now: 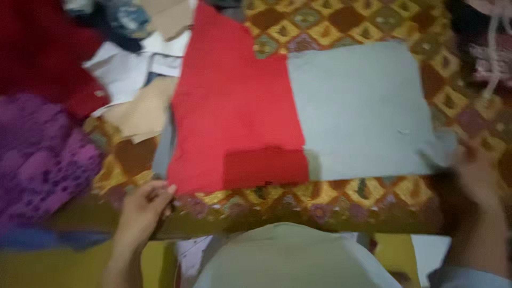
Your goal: The person folds a black hoodie, then a red and grey t-shirt, and finally a blue t-shirt on a patterned bedspread. Each garment is smoothed, folded in half, and stacked neatly.
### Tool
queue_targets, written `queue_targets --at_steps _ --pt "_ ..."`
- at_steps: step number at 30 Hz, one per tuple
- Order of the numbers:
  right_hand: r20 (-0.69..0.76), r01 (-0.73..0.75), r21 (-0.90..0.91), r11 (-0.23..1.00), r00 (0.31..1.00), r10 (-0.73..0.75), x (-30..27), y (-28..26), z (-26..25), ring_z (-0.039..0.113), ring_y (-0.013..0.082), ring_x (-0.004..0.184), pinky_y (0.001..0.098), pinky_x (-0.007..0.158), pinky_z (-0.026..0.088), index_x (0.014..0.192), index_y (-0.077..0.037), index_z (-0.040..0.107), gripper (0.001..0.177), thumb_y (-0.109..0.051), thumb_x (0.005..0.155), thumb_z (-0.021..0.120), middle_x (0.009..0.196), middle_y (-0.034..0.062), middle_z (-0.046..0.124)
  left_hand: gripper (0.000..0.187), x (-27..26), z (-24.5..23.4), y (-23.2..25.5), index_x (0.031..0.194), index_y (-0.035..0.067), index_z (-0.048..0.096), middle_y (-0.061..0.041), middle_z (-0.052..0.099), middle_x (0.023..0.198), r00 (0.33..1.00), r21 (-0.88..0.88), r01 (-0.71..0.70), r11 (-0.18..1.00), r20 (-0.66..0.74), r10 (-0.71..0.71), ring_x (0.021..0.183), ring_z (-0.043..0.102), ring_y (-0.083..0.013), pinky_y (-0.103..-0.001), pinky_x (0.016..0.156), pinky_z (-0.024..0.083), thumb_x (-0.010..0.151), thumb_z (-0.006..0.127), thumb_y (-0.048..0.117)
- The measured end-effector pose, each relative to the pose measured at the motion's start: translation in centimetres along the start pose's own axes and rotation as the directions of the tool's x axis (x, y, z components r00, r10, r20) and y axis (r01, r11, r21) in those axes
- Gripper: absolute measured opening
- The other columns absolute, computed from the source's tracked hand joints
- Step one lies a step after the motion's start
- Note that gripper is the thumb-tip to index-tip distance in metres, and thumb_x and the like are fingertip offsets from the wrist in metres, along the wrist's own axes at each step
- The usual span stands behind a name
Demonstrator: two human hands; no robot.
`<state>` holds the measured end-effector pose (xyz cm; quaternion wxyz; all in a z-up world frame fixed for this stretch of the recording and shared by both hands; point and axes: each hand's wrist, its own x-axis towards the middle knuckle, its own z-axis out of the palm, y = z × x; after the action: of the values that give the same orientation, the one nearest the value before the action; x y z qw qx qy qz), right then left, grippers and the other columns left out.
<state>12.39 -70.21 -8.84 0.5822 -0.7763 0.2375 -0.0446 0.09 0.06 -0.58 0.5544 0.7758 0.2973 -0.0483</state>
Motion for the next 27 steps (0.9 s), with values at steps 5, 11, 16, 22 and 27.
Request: queue_targets --at_steps 5,11,16,22,27 --pt "-0.138 0.171 -0.129 0.977 0.972 -0.188 2.2 -0.5 -0.3 0.061 0.0185 0.095 0.0350 0.084 0.049 0.120 0.004 0.066 0.024 -0.017 0.110 0.066 0.108 0.0070 0.068 0.030 0.9 0.6 -0.1 0.100 -0.003 0.070 -0.006 0.059 0.064 1.000 -0.005 -0.014 1.000 0.010 0.014 0.055 0.051 -0.0131 -0.029 0.052 0.039 0.100 0.068 0.027" --pt "-0.147 0.435 -0.455 0.777 0.824 -0.548 2.6 -2.8 1.9 0.064 0.0233 0.101 0.0370 0.090 0.050 0.120 0.006 0.066 0.028 -0.022 0.115 0.064 0.113 0.0172 0.069 0.027 1.1 -0.5 0.4 0.100 -0.001 0.074 -0.005 0.061 0.064 0.999 0.153 0.028 0.988 -0.025 -0.024 0.056 0.051 -0.0130 -0.030 0.054 0.039 0.100 0.068 0.026" --pt "-0.174 0.367 -0.576 0.731 0.818 -0.548 -0.8 -4.0 0.0 0.068 0.0259 0.099 0.0395 0.089 0.053 0.125 0.004 0.068 0.026 -0.021 0.120 0.060 0.110 0.0203 0.071 0.026 0.3 -1.8 -0.2 0.104 -0.001 0.075 -0.004 0.062 0.066 0.993 0.114 -0.092 0.989 -0.061 0.099 0.058 0.053 -0.0103 -0.027 0.054 0.041 0.095 0.072 0.023" --pt "0.037 0.288 -0.887 0.360 0.822 -0.568 -4.8 -0.7 -1.4 0.068 0.0427 0.089 0.0516 0.087 0.053 0.111 0.004 0.069 0.030 -0.025 0.118 0.070 0.097 0.0266 0.070 0.026 -1.2 -2.6 -0.9 0.105 0.000 0.077 -0.006 0.068 0.066 0.991 0.300 -0.099 0.949 -0.055 0.121 0.057 0.057 -0.0106 -0.028 0.051 0.044 0.091 0.076 0.022" --pt "0.029 0.343 -0.857 0.384 0.777 -0.629 -4.1 1.1 -2.8 0.065 0.0437 0.095 0.0498 0.090 0.052 0.109 0.002 0.063 0.023 -0.020 0.114 0.065 0.105 0.0253 0.069 0.025 -1.8 -1.5 -0.8 0.101 0.001 0.074 -0.003 0.069 0.071 0.989 0.214 0.022 0.977 -0.144 0.010 0.057 0.057 -0.0112 -0.031 0.050 0.046 0.086 0.079 0.019"
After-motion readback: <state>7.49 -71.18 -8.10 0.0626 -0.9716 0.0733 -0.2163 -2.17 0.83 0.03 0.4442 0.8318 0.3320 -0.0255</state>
